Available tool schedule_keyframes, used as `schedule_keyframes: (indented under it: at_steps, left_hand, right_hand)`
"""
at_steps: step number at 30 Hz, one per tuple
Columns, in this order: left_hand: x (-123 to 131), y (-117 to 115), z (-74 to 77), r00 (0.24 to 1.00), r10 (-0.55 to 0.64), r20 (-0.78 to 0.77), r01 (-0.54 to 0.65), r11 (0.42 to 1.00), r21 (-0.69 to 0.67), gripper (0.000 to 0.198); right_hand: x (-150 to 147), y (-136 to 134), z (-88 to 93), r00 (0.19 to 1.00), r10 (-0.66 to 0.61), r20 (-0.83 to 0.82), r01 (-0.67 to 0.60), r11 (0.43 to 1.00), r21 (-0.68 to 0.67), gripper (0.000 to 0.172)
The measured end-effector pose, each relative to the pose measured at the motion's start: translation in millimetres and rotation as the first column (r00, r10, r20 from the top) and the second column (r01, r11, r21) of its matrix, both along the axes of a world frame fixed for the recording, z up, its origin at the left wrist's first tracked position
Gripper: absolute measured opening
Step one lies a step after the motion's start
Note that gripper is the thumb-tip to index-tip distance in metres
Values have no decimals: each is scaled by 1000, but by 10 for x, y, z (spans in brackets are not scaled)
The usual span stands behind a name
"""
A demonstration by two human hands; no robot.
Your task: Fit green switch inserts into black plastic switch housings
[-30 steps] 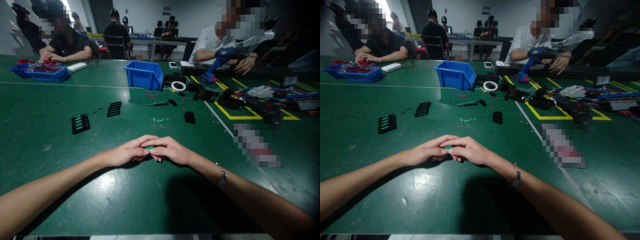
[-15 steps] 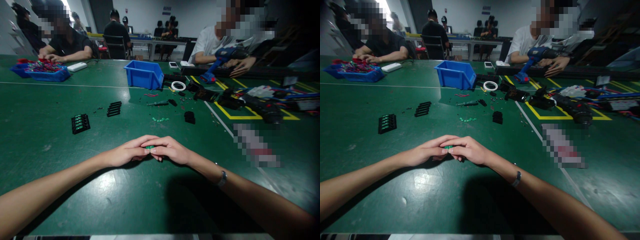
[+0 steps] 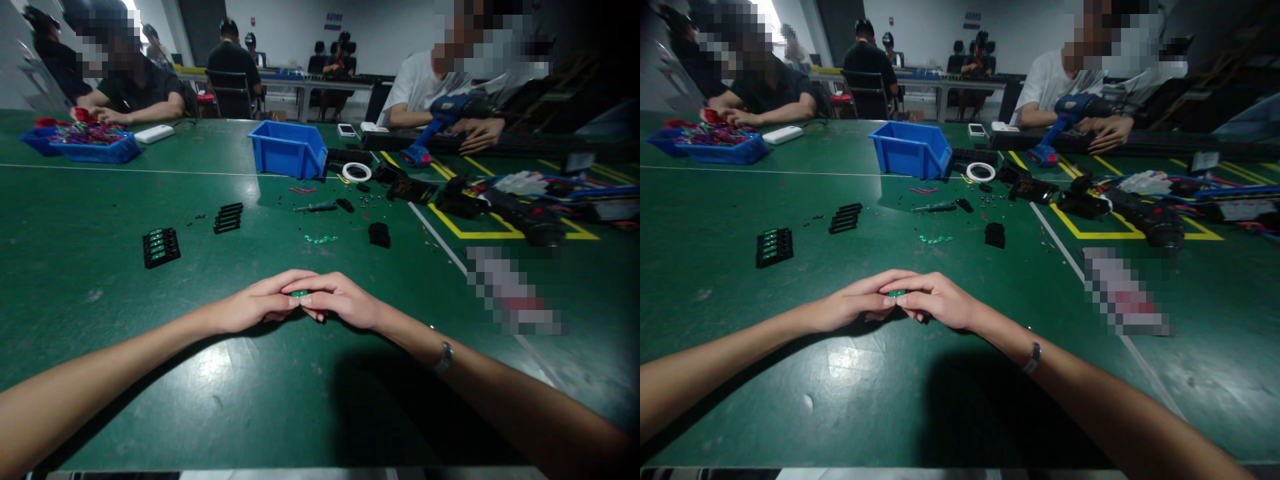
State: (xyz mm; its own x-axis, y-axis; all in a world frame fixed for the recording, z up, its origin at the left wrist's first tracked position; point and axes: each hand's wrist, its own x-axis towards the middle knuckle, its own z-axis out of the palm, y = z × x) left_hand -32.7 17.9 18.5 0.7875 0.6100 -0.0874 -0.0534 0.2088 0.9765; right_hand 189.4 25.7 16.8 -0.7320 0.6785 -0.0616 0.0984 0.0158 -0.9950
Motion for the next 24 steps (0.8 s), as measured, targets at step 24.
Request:
schedule_keyframes:
  at_steps: [24]
  left_hand:
    - [-1, 36, -29, 999, -28, 31, 28, 999, 16, 59]
  right_hand:
    - [-3, 6, -94, 999, -8, -34, 8, 1000, 18, 38]
